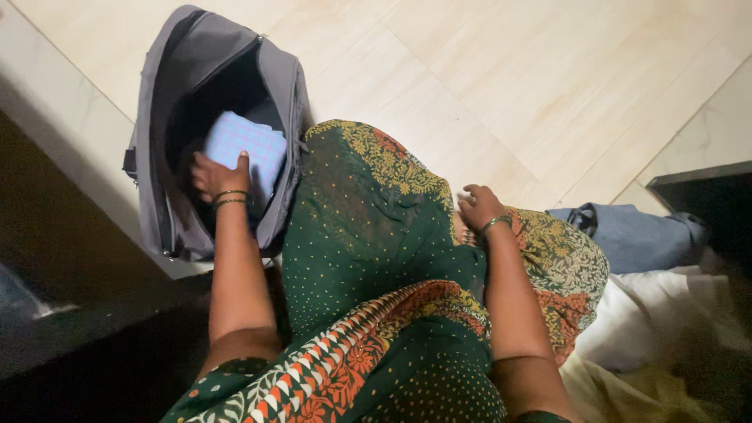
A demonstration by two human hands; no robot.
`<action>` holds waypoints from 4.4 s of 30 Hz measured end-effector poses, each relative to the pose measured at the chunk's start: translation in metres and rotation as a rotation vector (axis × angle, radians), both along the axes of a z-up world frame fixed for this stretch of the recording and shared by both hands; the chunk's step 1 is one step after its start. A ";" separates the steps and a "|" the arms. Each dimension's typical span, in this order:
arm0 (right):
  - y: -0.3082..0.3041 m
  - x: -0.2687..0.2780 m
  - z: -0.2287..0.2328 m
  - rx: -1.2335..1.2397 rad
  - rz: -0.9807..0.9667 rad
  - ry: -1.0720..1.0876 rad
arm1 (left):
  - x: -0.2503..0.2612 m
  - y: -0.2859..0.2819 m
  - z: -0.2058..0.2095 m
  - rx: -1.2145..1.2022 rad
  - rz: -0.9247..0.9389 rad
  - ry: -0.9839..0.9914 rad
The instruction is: The person folds a blue checkered shirt and a white shirt on the floor, then places them into a gray duffel bag. The person is sitting cross-legged on a tiled floor with a pile of clothes nearby.
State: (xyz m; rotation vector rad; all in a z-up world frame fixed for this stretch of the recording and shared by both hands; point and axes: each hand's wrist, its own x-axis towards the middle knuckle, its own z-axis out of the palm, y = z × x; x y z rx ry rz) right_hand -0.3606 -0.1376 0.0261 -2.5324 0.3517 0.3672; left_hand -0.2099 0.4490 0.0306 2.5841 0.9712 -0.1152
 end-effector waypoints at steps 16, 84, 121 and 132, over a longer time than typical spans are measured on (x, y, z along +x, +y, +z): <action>-0.014 -0.032 0.053 0.125 -0.162 -0.175 | 0.022 -0.031 -0.076 0.045 -0.234 0.497; -0.257 -0.275 0.063 -0.459 -1.276 -0.371 | -0.001 -0.391 0.036 -0.386 -1.463 0.138; -0.172 -0.165 0.208 -0.363 -0.881 0.117 | -0.003 -0.390 0.030 -0.373 -1.476 0.173; -0.135 -0.062 0.134 -0.420 -0.391 0.469 | -0.002 -0.388 0.026 -0.365 -1.442 0.232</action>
